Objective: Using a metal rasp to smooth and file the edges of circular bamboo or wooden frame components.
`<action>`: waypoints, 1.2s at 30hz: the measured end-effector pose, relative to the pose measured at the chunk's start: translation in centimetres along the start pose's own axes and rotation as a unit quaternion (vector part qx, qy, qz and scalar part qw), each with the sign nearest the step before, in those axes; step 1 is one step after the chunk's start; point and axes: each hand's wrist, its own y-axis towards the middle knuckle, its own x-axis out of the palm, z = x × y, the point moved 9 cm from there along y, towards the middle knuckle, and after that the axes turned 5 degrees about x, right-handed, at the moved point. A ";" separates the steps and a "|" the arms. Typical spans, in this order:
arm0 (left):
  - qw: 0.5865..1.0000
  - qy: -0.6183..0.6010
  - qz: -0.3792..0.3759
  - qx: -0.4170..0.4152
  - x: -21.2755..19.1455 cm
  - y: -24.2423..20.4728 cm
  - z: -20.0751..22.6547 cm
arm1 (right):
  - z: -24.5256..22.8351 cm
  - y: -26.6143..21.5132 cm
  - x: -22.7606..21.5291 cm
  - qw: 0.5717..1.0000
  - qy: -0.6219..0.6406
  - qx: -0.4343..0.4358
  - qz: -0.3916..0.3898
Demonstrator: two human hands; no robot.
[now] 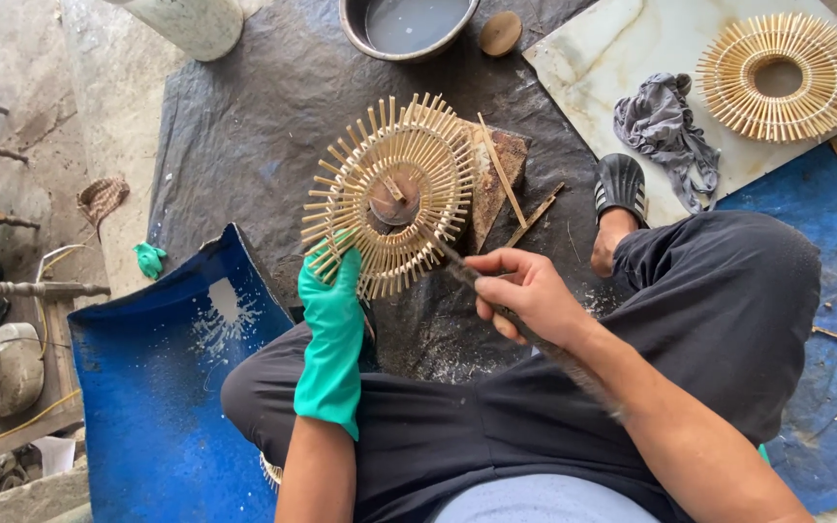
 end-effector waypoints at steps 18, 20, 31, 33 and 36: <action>0.997 0.038 0.058 0.024 -3.7 -1.3 -1.3 | -0.7 -0.1 1.7 0.999 -0.016 -0.034 0.001; 0.998 0.034 0.049 0.022 -1.8 -0.5 -0.2 | -0.5 0.2 1.0 0.997 0.014 -0.061 0.045; 1.000 0.002 -0.007 0.000 1.5 0.1 4.0 | -0.1 0.2 0.7 0.998 -0.065 0.015 -0.021; 1.000 -0.004 -0.014 -0.005 1.9 0.0 4.6 | 0.2 0.2 0.5 0.998 -0.058 0.023 -0.016; 1.000 -0.011 -0.022 -0.014 1.8 -0.1 4.7 | -0.2 0.5 0.7 0.999 -0.020 -0.025 -0.012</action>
